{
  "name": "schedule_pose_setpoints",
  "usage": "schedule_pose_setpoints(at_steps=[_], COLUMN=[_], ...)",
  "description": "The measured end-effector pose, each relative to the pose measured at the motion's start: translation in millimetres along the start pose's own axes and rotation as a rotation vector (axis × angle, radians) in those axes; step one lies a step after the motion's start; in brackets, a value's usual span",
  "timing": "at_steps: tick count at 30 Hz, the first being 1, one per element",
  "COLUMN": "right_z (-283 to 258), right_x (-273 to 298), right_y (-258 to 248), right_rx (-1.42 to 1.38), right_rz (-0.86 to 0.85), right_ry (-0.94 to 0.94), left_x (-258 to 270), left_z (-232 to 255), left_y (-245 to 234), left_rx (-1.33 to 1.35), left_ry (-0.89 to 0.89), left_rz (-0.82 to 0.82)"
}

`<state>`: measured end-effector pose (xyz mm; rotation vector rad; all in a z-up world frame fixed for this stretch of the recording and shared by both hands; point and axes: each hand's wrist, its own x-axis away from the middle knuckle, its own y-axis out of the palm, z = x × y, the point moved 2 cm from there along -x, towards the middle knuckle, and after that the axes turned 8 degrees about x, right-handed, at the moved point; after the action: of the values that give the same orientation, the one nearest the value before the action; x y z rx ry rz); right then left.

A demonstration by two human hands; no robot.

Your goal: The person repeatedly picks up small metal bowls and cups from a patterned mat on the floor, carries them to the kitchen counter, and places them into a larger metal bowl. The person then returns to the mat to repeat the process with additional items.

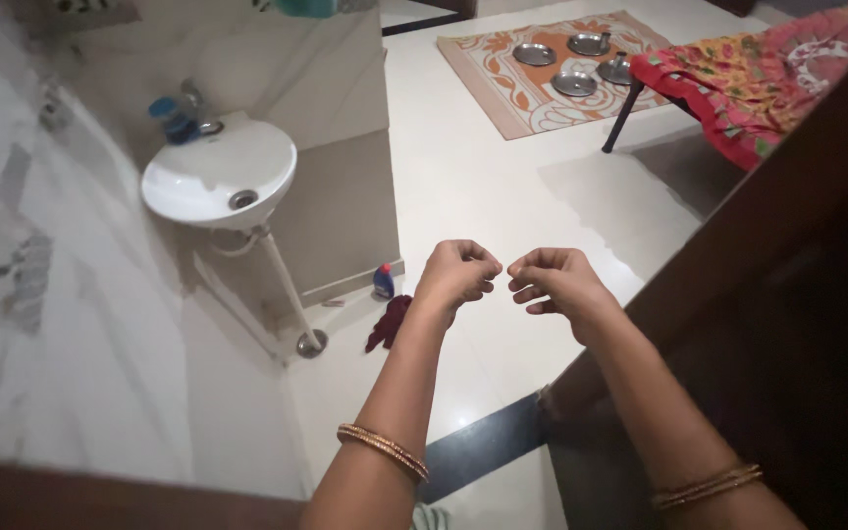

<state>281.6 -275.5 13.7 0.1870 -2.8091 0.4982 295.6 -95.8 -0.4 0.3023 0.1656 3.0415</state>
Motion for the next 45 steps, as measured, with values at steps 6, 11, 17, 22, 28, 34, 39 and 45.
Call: schedule_pose_setpoints(at_steps=[6, 11, 17, 22, 28, 34, 39, 45], right_z=[-8, -20, -35, -44, -51, -65, -71, -75], right_x=[-65, -119, -178, -229, -306, -387, -442, -503], right_y=[-20, -44, -76, -103, -151, -199, -225, -259], right_rx=[-0.005, -0.019, -0.088, -0.111, -0.103, -0.094, -0.098, -0.069], right_rz=[0.052, 0.131, 0.212, 0.271, 0.270, 0.242, 0.245, 0.242], right_ry=[0.030, 0.040, 0.034, 0.043, 0.034, 0.027, 0.067, 0.060], left_x=[-77, -149, -232, -295, -372, -450, -502, -574], left_z=[12, 29, 47, 58, 76, 94, 96, 99], left_y=[8, 17, 37, 54, 83, 117, 131, 145], left_rx=[-0.097, -0.091, -0.065, -0.065, -0.078, -0.019, -0.012, -0.010], left_ry=[-0.007, -0.019, 0.030, 0.028, 0.020, 0.042, 0.020, -0.011], left_rz=[-0.030, -0.103, -0.210, -0.229, -0.191, -0.145, -0.119, -0.093])
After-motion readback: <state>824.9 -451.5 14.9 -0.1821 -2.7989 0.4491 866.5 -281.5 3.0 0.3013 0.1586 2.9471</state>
